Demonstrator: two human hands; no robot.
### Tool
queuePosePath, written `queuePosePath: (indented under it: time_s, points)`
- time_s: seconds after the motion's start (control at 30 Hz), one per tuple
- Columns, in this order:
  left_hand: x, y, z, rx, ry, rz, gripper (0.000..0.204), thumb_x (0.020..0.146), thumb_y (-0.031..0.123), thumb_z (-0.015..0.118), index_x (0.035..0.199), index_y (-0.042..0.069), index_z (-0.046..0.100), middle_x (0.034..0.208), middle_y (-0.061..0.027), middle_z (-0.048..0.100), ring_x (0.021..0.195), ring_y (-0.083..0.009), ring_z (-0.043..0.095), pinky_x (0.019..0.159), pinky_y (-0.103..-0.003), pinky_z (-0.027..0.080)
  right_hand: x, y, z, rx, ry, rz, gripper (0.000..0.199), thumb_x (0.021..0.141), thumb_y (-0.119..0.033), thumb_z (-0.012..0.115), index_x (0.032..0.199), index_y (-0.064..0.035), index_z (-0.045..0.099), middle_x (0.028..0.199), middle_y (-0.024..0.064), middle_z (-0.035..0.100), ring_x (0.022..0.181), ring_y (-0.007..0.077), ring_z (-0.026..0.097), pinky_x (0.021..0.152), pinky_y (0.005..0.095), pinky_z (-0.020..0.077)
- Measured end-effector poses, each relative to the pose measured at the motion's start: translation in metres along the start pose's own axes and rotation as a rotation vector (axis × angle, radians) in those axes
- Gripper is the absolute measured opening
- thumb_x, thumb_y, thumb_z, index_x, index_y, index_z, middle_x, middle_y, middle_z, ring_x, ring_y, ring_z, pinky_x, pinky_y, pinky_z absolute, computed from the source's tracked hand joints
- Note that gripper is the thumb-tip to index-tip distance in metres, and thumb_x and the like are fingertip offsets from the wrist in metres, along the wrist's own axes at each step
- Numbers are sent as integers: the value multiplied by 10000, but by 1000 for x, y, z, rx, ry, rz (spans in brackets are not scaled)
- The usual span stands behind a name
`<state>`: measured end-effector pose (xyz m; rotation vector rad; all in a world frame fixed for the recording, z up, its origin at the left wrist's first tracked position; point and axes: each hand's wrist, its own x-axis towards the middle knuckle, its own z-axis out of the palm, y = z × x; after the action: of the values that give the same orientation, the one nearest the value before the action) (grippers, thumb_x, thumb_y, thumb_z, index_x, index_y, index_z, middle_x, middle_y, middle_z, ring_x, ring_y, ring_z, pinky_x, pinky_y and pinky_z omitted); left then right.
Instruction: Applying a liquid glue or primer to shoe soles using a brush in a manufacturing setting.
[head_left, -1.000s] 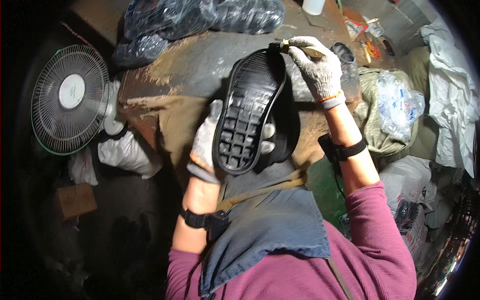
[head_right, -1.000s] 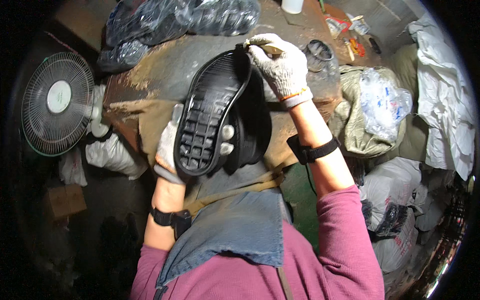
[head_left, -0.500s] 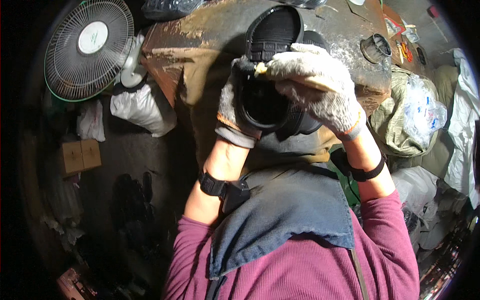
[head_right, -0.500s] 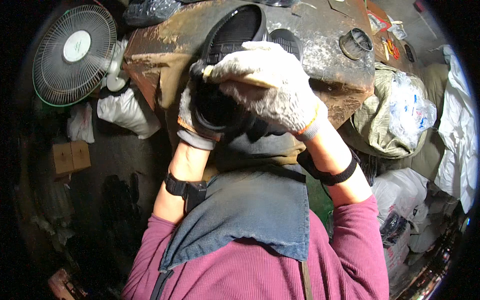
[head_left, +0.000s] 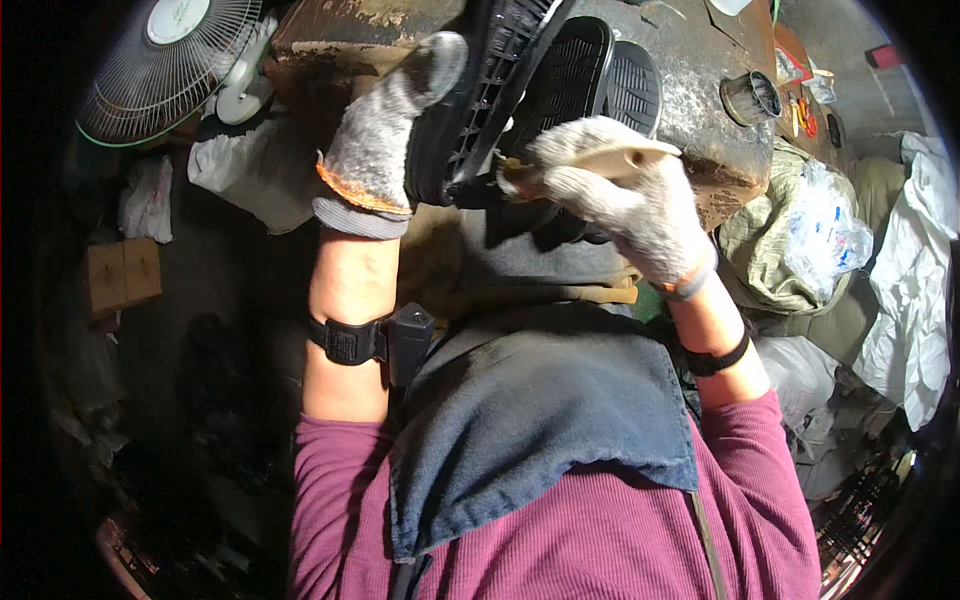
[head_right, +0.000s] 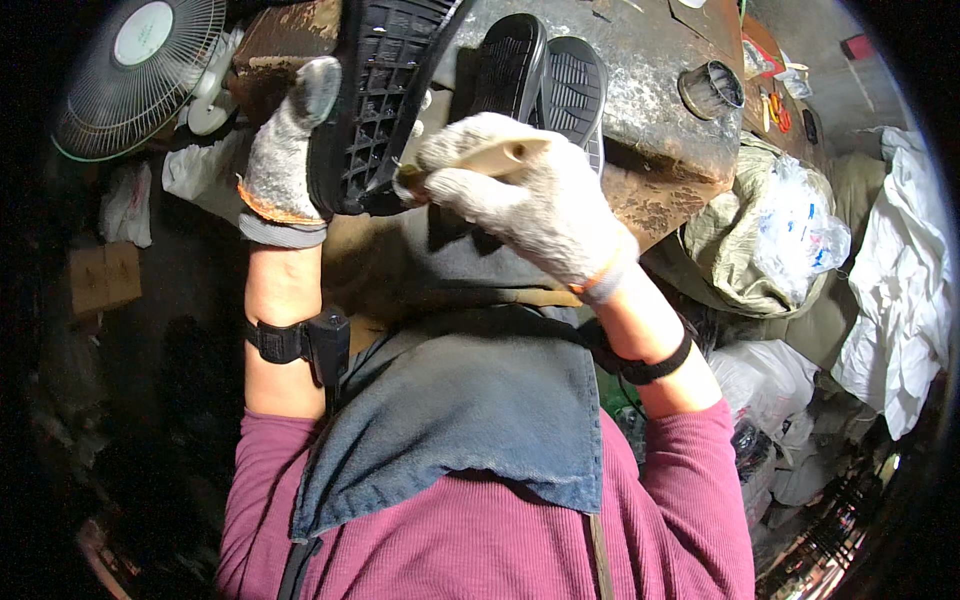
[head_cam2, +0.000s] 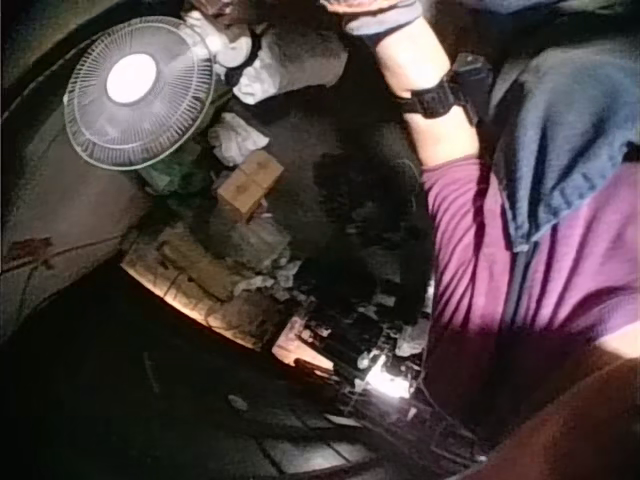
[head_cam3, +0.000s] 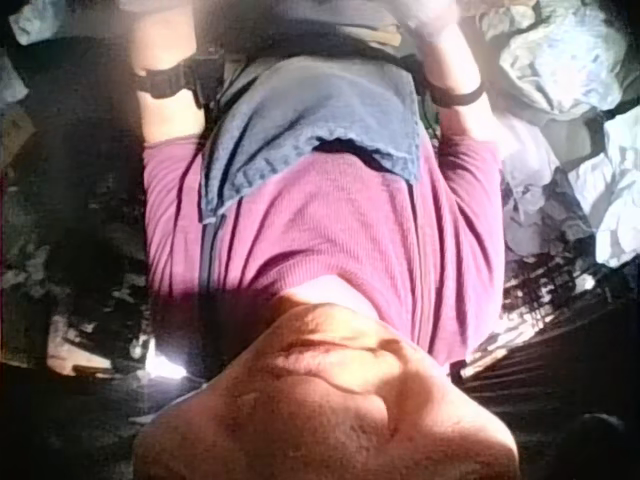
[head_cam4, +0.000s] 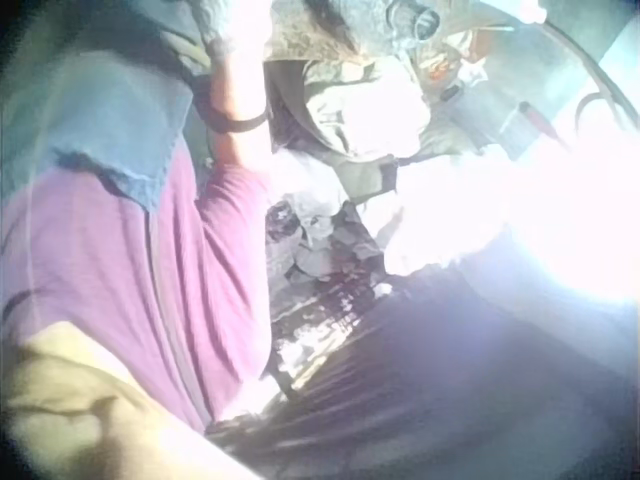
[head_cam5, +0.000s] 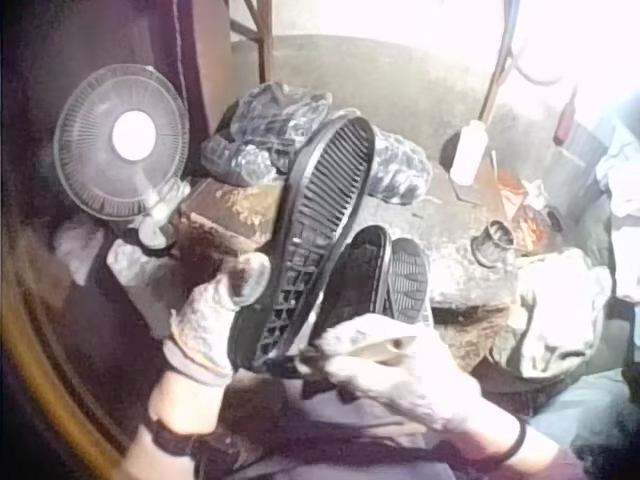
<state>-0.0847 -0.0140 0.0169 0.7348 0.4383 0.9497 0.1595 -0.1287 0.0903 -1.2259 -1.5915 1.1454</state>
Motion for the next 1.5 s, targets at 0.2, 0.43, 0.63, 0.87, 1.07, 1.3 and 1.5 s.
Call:
queuePosePath:
  time_s: [0.2, 0.43, 0.63, 0.87, 1.07, 1.3, 1.5]
  points:
    - [-37, 3, 30, 1820, -67, 610, 447, 952, 142, 631, 1382, 24, 596, 1401, -170, 609, 1300, -284, 589, 1133, -345, 456, 29, 0, 4, -407, -64, -343, 142, 896, -163, 727, 983, -66, 783, 951, 64, 763, 841, 226, 748, 776, 308, 580]
    - [-79, 19, -2, 1736, -134, 670, 500, 888, 122, 694, 1370, 43, 588, 1292, -205, 649, 1190, -355, 635, 1060, -395, 499, 77, 9, -40, -780, 112, -388, 235, 966, -273, 675, 1141, -149, 770, 1015, 106, 773, 954, 256, 745, 840, 345, 558]
    - [-184, -11, -41, 1538, 288, 491, 380, 1006, 306, 572, 1295, 70, 645, 1234, -178, 685, 1069, -314, 695, 952, -399, 550, 106, 23, -19, -875, 45, -385, 315, 944, -152, 640, 1216, -27, 738, 1152, 156, 758, 1104, 239, 694, 1011, 346, 508]
    - [-411, -12, -47, -224, 647, 539, 681, 1036, 489, 491, 1357, -112, 487, 1116, -342, 682, 952, -412, 717, 705, -469, 635, 137, 47, -70, -588, 34, -482, 383, 1055, -211, 498, 1293, 29, 679, 1249, 163, 712, 1143, 273, 671, 1058, 400, 496]
    - [-643, 4, -26, -169, 707, 1962, 1010, 940, 790, 406, 1611, 61, 211, 1667, -195, 222, 1529, -408, 240, 1218, -602, 271, 142, 27, -58, -510, 25, -713, 345, 1029, -115, 510, 1270, 66, 677, 1226, 185, 706, 1158, 275, 672, 1073, 407, 508]
    - [-301, 3, -122, -745, 461, 1044, 731, 1059, 506, 453, 1623, 111, 208, 1552, -252, 413, 1401, -426, 434, 1180, -601, 357, 108, 20, -66, -282, 219, -463, 305, 1049, -134, 537, 1203, 73, 698, 1162, 193, 716, 1012, 265, 701, 937, 375, 576]
    - [-42, -82, -51, -3074, 256, 87, 645, 1028, 297, 550, 1562, 9, 329, 1550, -211, 449, 1451, -324, 408, 1229, -402, 289, 75, 23, -89, 64, 377, -433, 282, 1019, -125, 580, 1190, 64, 698, 1148, 163, 716, 1010, 233, 691, 934, 349, 553]
